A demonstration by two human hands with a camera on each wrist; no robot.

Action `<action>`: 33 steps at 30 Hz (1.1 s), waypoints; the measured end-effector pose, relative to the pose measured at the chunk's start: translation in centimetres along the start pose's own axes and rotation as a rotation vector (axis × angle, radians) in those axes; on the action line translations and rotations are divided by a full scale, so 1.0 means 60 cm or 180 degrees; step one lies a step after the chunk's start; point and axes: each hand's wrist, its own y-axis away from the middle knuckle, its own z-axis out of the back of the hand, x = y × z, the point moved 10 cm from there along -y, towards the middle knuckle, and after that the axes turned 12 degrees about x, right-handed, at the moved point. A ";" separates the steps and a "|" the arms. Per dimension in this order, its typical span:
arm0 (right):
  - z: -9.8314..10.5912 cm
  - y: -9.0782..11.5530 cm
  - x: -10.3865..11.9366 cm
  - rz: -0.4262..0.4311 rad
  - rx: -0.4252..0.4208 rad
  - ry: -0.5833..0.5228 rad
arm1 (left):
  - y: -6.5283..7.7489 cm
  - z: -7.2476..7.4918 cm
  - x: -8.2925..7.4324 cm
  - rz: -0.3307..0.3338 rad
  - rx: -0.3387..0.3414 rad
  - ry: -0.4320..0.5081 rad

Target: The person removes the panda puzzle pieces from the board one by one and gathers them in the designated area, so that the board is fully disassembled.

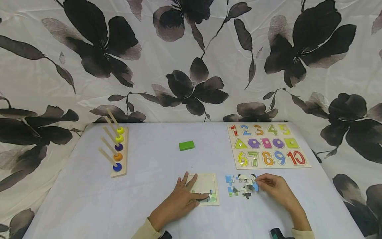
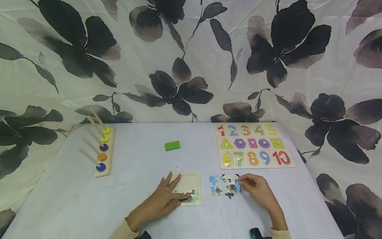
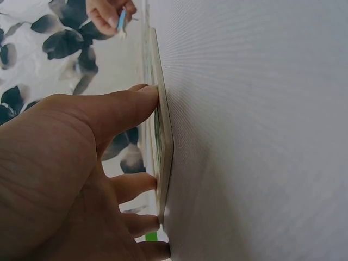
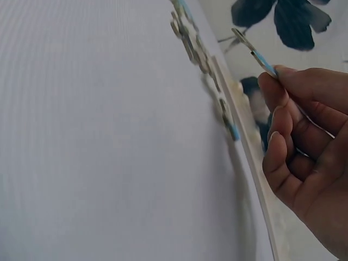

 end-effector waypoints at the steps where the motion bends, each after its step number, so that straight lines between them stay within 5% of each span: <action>1: 0.003 0.002 -0.004 -0.0019 -0.0009 0.0015 | 0.000 0.000 0.000 -0.0003 -0.0003 -0.0003; 11: 0.018 0.019 -0.047 -0.0350 0.0064 0.0120 | 0.001 0.001 0.000 0.0009 0.0002 0.0020; 18: 0.004 0.013 -0.054 -0.0372 0.0294 0.0114 | 0.001 0.002 -0.001 -0.0016 -0.0017 0.0020; 33: 0.001 0.008 -0.042 -0.0282 0.0173 0.0364 | 0.001 0.001 0.003 -0.0008 -0.0034 0.0033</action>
